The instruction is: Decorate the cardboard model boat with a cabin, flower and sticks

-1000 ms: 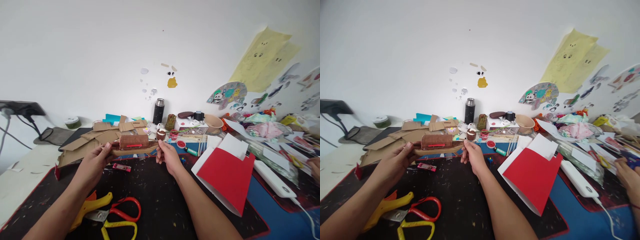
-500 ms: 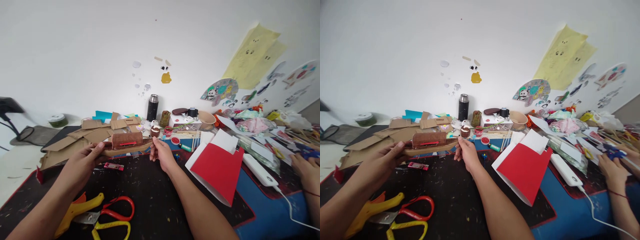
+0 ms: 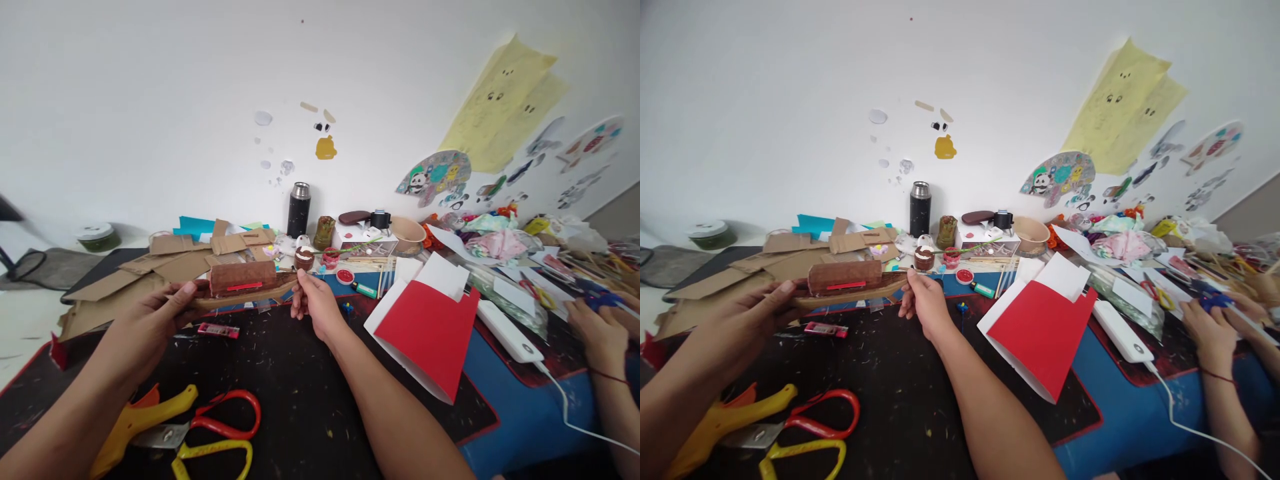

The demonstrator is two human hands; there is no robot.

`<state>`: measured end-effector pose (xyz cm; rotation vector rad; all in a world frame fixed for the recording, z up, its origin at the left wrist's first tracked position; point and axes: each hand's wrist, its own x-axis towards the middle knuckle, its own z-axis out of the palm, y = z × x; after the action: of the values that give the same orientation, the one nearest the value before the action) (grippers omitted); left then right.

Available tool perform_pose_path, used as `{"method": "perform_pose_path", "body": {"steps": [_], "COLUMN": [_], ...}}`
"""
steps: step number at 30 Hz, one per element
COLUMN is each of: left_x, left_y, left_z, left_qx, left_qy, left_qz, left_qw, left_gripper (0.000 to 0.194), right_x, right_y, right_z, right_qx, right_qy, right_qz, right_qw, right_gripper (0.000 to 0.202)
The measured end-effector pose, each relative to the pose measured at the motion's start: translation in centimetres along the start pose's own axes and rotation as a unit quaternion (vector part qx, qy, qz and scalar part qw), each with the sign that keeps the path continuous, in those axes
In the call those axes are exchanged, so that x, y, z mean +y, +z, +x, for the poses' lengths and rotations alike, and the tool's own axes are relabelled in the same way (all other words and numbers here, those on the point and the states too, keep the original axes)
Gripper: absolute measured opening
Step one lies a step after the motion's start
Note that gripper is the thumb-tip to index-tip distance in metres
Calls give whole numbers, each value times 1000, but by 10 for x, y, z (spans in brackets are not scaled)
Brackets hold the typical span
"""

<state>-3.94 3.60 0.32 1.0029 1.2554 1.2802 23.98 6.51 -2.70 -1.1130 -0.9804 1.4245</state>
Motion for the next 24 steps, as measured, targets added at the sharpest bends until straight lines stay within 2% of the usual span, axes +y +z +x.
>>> {"method": "perform_pose_path", "body": {"steps": [9, 17, 24], "left_x": [-1, 2, 2], "left_y": [-2, 0, 4], "left_z": [0, 0, -4], "left_qx": [-8, 12, 11], "left_qy": [-4, -8, 7], "left_qz": [6, 12, 14], "left_qw": [1000, 1000, 1000], "left_gripper": [73, 74, 59], "right_x": [0, -1, 2], "right_y": [1, 2, -1], "right_z": [0, -2, -1], "right_qx": [6, 8, 8], "right_qy": [1, 0, -1], "right_qz": [4, 0, -7], "right_qw": [1000, 1000, 1000], "right_gripper": [69, 69, 70]}}
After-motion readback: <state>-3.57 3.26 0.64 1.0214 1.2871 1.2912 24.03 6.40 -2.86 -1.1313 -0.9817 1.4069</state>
